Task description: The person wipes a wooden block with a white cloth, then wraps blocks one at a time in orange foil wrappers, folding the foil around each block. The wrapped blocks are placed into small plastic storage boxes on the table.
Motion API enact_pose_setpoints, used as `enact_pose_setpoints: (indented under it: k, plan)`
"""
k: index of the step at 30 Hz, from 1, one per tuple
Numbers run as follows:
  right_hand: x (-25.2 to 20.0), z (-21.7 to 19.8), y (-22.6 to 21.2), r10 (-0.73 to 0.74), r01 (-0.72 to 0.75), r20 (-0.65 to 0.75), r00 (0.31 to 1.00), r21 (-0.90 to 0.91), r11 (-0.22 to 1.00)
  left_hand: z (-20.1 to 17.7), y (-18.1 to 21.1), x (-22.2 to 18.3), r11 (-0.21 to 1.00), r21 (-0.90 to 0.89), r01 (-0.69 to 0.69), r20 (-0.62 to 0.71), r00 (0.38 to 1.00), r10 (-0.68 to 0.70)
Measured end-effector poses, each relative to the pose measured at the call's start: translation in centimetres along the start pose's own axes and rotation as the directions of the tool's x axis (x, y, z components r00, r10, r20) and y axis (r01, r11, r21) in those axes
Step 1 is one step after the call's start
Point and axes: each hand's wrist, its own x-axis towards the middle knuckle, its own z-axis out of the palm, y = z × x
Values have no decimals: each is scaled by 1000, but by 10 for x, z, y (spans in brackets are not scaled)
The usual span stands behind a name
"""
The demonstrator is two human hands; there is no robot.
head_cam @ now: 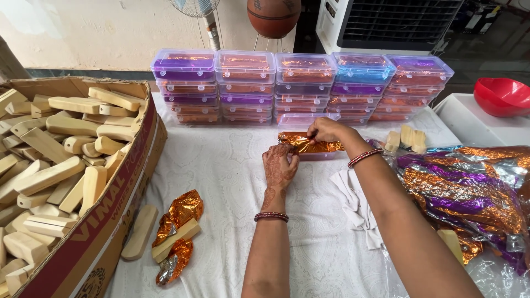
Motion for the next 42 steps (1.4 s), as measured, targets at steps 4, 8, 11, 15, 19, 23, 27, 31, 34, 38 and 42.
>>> enact_pose_setpoints:
  k: [4,8,11,15,19,23,27,31,34,38,42]
  plan:
    - [20,10,20,7,-15,93,996,77,997,-11,13,-2,993,115,-34,25,999,31]
    - [11,11,6,50,-62,207,977,54,997,-14,20,-2,971,236,-43,108,994,18]
    - [14,18,9,-7,11,229,973,-16,1000,-11,20,-2,962,271,-21,116,993,-11]
    - [4,32,10,11,-5,121,993,-49,999,-2,20,-5,937,330,-110,75,993,90]
    - [-60,24,-38,113,-113,3,994,62,992,1,19,-6,939,337,-64,63,997,45]
    - [-66,59,9,-250,159,-241,938,-342,926,1,19,-6,948,314,-55,86,996,30]
    - [-120,47,-15,-175,-51,-325,929,-584,810,1,19,-9,966,257,-29,75,997,10]
    - [-113,60,9,-235,27,-506,830,-384,923,3,18,-5,968,249,-39,47,999,28]
    - [-87,84,40,-123,44,-537,835,-157,987,1,16,-5,972,231,31,124,990,-61]
    - [-112,60,-1,145,-217,-334,931,-188,958,8,11,-8,970,219,-110,-96,986,133]
    - [-114,64,-8,54,-208,-451,891,-299,931,-4,20,-10,946,324,2,74,997,-27]
